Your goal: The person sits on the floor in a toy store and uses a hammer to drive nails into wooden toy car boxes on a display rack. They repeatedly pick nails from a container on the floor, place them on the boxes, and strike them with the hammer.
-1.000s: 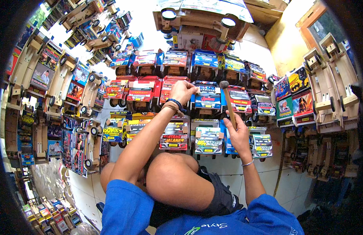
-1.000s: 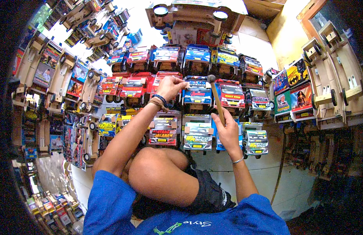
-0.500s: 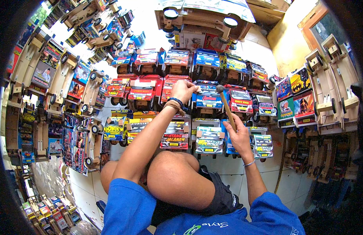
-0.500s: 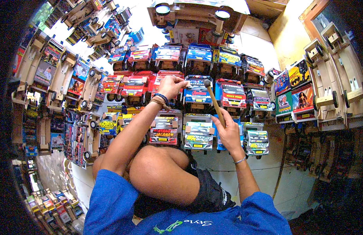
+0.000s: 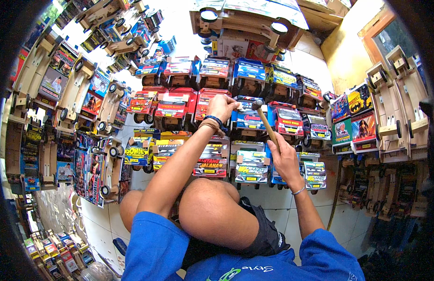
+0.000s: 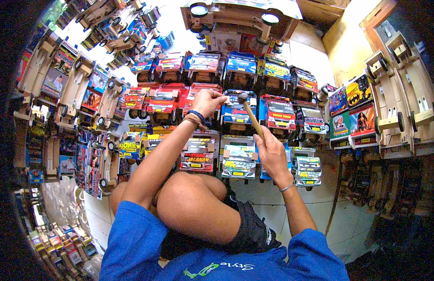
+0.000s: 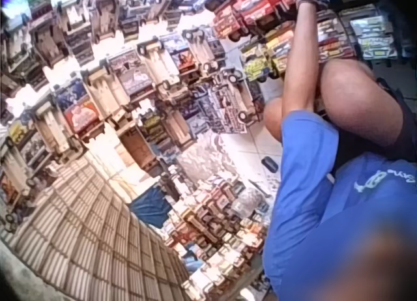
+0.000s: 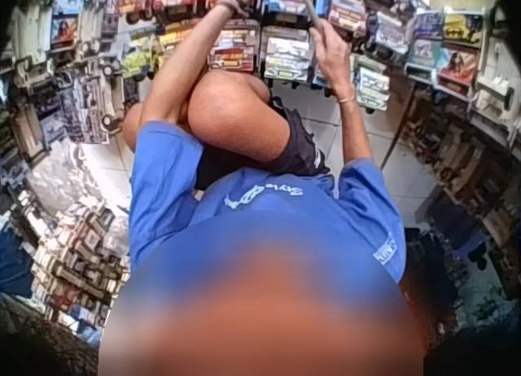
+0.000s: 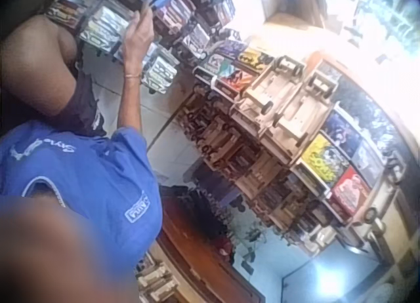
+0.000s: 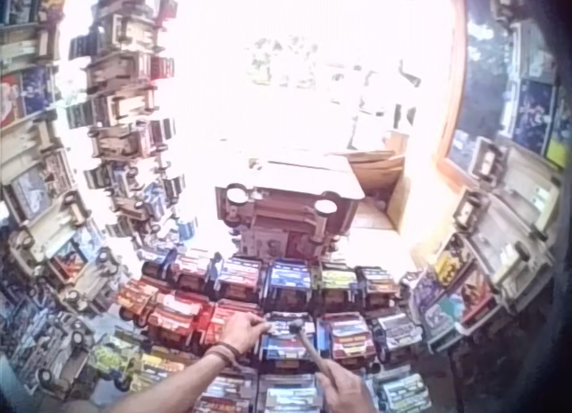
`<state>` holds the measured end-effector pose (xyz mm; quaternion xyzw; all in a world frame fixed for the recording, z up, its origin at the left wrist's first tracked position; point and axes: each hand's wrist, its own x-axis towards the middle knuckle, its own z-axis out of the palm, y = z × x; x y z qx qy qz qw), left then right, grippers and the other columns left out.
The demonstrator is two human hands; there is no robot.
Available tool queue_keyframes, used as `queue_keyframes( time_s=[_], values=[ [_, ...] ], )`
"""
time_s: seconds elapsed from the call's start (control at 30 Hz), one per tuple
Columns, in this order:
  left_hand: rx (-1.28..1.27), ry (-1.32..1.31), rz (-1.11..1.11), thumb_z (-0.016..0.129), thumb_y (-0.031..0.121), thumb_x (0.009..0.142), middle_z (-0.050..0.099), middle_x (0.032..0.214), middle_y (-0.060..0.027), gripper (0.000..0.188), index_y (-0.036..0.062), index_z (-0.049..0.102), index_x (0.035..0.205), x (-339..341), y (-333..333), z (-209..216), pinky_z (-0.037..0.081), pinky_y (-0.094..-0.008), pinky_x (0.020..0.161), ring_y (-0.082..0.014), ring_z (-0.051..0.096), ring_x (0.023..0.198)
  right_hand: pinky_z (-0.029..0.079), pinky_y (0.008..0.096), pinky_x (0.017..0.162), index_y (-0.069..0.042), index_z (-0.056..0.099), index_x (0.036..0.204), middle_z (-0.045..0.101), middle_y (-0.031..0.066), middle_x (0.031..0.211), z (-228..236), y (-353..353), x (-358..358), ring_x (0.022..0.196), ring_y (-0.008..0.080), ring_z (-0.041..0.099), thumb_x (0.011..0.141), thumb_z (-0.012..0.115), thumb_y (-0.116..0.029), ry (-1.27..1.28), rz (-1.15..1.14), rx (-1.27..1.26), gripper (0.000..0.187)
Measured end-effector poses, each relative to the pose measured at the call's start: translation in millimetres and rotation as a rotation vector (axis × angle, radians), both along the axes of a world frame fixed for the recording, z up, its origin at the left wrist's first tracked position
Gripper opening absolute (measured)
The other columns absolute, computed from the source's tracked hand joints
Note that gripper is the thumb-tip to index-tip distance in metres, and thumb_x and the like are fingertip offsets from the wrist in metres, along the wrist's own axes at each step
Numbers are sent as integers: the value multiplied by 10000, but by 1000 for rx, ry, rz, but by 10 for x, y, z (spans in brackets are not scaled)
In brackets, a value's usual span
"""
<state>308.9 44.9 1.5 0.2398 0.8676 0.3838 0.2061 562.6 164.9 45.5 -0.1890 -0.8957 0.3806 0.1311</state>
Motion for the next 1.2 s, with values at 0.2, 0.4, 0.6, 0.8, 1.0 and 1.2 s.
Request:
queue_keyframes(
  time_s=[0.2, 0.4, 0.6, 0.8, 1.0, 1.2],
  values=[
    [-6, -26, 21, 786, 333, 843, 764, 900, -162, 249, 105, 820, 935, 12, 8, 16, 572, -385, 837, -284, 750, 856, 535, 496, 775, -31, 501, 1428, 692, 268, 1055, -34, 2, 9, 929, 442, 683, 1032, 571, -205, 15, 28, 44, 437],
    [-31, 16, -9, 781, 349, 863, 766, 867, -148, 276, 95, 816, 965, -4, 6, -7, 568, -374, 769, -234, 740, 795, 527, 491, 627, -165, 346, 1583, 623, 168, 805, -120, 58, -3, 680, 358, 644, 1008, 583, -158, -67, 128, 375, 622],
    [-25, 7, -13, 778, 350, 870, 764, 828, -146, 297, 77, 812, 981, -10, 3, -21, 566, -363, 727, -206, 735, 755, 522, 451, 554, -186, 330, 1596, 558, 124, 740, -137, 94, -34, 605, 313, 604, 990, 593, -127, -41, 170, 482, 662],
    [-25, 14, -27, 785, 347, 860, 765, 825, -143, 302, 70, 811, 978, -18, -5, -25, 567, -368, 720, -212, 735, 746, 521, 437, 536, -173, 326, 1598, 532, 106, 724, -142, 66, -66, 582, 296, 596, 965, 603, -100, 103, 119, 449, 695],
    [-13, 36, -37, 796, 361, 852, 767, 834, -145, 307, 74, 815, 960, -47, 8, -49, 568, -369, 716, -213, 738, 741, 513, 438, 510, -176, 308, 1607, 530, 105, 729, -199, 96, -37, 558, 288, 586, 927, 619, -59, -49, 156, 582, 757],
    [-13, 20, -37, 797, 358, 852, 767, 825, -136, 297, 79, 817, 950, -27, -3, -57, 566, -364, 698, -198, 736, 734, 520, 425, 502, -180, 309, 1607, 532, 97, 739, -224, 115, -20, 550, 281, 589, 931, 617, -64, -30, 192, 617, 752]
  ],
)
